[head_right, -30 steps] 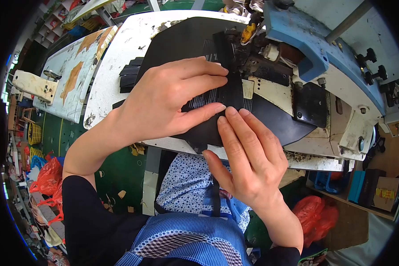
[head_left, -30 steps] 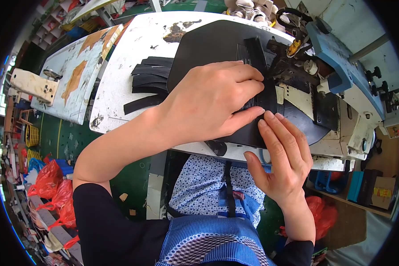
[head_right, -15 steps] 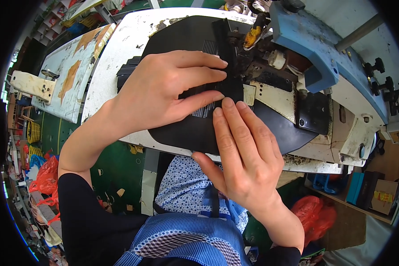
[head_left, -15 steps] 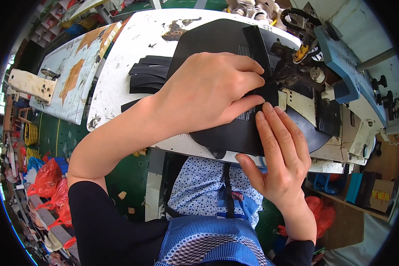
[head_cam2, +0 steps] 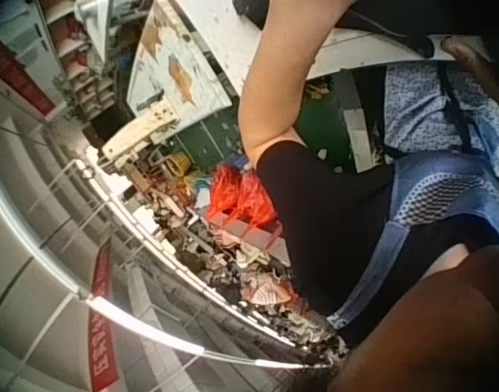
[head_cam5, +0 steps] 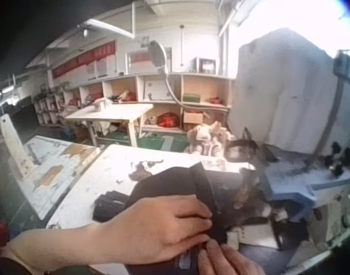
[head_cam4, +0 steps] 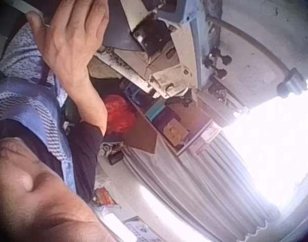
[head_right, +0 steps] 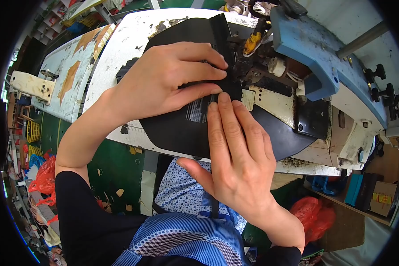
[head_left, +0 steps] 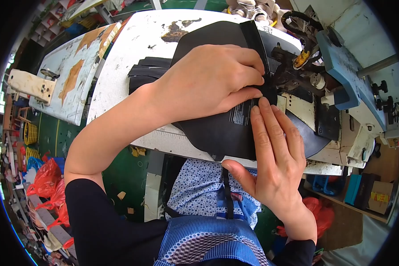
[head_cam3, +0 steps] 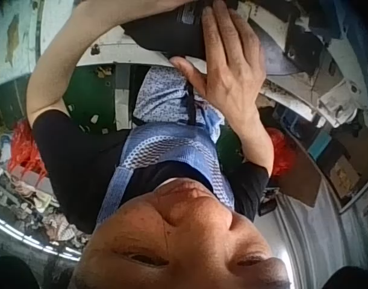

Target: Processing leather shoe components using an edge-folding machine.

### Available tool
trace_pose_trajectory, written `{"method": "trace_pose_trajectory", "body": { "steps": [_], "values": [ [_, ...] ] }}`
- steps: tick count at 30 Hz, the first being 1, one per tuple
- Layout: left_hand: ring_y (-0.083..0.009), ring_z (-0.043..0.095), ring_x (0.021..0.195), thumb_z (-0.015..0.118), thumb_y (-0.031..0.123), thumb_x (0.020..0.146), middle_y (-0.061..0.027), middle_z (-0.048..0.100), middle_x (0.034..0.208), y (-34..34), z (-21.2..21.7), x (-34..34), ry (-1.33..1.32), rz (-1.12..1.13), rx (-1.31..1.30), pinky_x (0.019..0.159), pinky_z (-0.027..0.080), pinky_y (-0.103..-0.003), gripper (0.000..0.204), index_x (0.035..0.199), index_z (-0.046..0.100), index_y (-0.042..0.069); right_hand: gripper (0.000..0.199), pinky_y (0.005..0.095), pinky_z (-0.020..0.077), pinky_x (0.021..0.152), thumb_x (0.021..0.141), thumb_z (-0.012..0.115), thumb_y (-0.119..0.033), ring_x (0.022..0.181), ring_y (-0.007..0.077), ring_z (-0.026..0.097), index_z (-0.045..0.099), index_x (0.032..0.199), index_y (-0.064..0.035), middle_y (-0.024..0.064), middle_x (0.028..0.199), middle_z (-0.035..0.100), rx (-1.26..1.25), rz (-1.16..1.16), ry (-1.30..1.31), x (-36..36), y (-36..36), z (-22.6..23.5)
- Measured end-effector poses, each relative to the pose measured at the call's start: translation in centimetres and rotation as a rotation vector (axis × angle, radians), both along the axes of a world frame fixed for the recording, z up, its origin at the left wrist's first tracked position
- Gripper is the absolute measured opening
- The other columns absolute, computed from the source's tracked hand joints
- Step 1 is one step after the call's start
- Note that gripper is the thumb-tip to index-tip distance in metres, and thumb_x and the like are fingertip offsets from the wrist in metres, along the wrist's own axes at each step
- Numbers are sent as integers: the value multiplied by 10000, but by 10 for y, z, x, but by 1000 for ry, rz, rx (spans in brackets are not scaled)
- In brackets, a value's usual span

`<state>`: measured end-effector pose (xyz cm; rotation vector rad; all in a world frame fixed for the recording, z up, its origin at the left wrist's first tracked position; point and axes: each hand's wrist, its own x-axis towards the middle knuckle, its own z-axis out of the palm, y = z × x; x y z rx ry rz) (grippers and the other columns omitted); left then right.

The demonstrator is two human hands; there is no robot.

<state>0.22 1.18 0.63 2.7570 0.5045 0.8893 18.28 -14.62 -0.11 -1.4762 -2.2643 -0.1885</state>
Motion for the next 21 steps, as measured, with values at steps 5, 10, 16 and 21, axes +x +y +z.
{"method": "trace_pose_trajectory", "body": {
  "steps": [5, 10, 16, 21],
  "values": [
    [-265, 756, 993, 794, 94, 888, -66, 748, 1124, 6, -3, -2, -32, -73, -55, 828, 629, -351, 156, 1038, 792, 53, 871, 509, 466, 1085, 927, 681, -623, 1293, 414, 578, 595, 1433, 82, 243, 1502, 585, -44, -2, -22, -2, -1, 3],
    [-266, 758, 987, 798, 100, 886, -63, 749, 1115, 10, -4, -2, -42, -72, -15, 818, 632, -352, 153, 1032, 790, 55, 931, 498, 441, 1072, 912, 667, -671, 1275, 405, 572, 575, 1452, 81, 228, 1529, 567, -62, -29, -44, -6, 0, 4],
    [-266, 756, 1006, 800, 99, 883, -62, 752, 1110, 14, -3, -1, -50, -71, 37, 825, 633, -357, 143, 1018, 786, 53, 986, 477, 436, 1010, 875, 690, -698, 1134, 359, 547, 571, 1443, 99, 224, 1539, 558, -84, -77, -43, -12, 0, 7],
    [-273, 753, 1024, 798, 93, 885, -65, 758, 1112, 21, -6, 0, -66, -111, 93, 873, 627, -375, 141, 1014, 779, 39, 1005, 472, 436, 990, 851, 711, -699, 1102, 348, 537, 571, 1437, 105, 223, 1549, 549, -88, -88, -43, -14, 3, 8]
  ]
}}
